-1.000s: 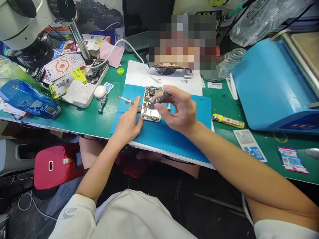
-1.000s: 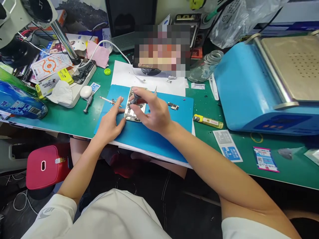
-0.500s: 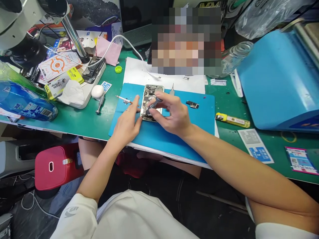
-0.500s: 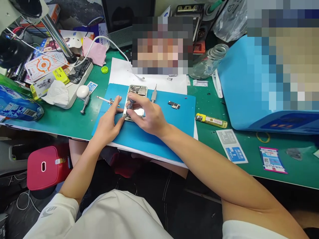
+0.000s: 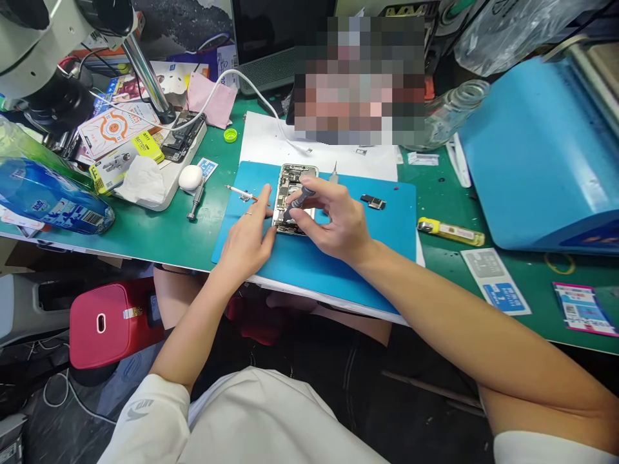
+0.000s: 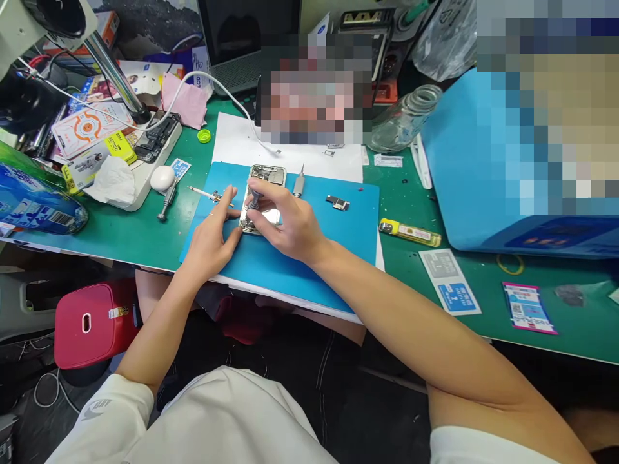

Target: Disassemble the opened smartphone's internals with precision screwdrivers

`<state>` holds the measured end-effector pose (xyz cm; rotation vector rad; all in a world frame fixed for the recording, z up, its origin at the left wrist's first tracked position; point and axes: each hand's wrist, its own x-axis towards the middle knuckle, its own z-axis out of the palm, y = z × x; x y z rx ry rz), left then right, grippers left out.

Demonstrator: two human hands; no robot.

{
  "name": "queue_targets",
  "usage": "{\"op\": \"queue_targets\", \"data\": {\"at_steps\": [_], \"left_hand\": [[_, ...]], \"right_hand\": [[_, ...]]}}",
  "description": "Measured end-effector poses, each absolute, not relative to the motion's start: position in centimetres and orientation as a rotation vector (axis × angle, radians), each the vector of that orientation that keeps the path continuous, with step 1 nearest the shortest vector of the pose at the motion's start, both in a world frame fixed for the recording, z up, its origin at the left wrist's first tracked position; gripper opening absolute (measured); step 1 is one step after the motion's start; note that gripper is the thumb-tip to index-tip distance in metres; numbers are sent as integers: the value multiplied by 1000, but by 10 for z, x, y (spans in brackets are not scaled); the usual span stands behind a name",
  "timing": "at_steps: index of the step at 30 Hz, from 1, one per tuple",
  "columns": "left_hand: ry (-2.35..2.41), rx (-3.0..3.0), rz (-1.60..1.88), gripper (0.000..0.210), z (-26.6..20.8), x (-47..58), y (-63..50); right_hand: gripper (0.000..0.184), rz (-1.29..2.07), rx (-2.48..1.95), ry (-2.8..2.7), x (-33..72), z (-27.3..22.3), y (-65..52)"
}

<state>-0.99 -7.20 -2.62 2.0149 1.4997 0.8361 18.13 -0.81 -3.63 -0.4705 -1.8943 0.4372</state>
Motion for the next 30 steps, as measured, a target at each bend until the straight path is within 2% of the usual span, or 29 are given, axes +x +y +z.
{"op": "queue_targets", "data": {"at_steps": [19, 25, 30], "left_hand": [[1499, 2038, 827, 76, -27, -10, -73], [1499, 2024, 837, 74, -27, -10, -73], [1491, 2037, 865, 75, -28, -10, -72]], "right_hand": [[54, 320, -395, -2035, 187, -36, -7], [59, 333, -380, -1965, 183, -37, -5], [48, 365, -486, -1941, 178, -37, -6]]}}
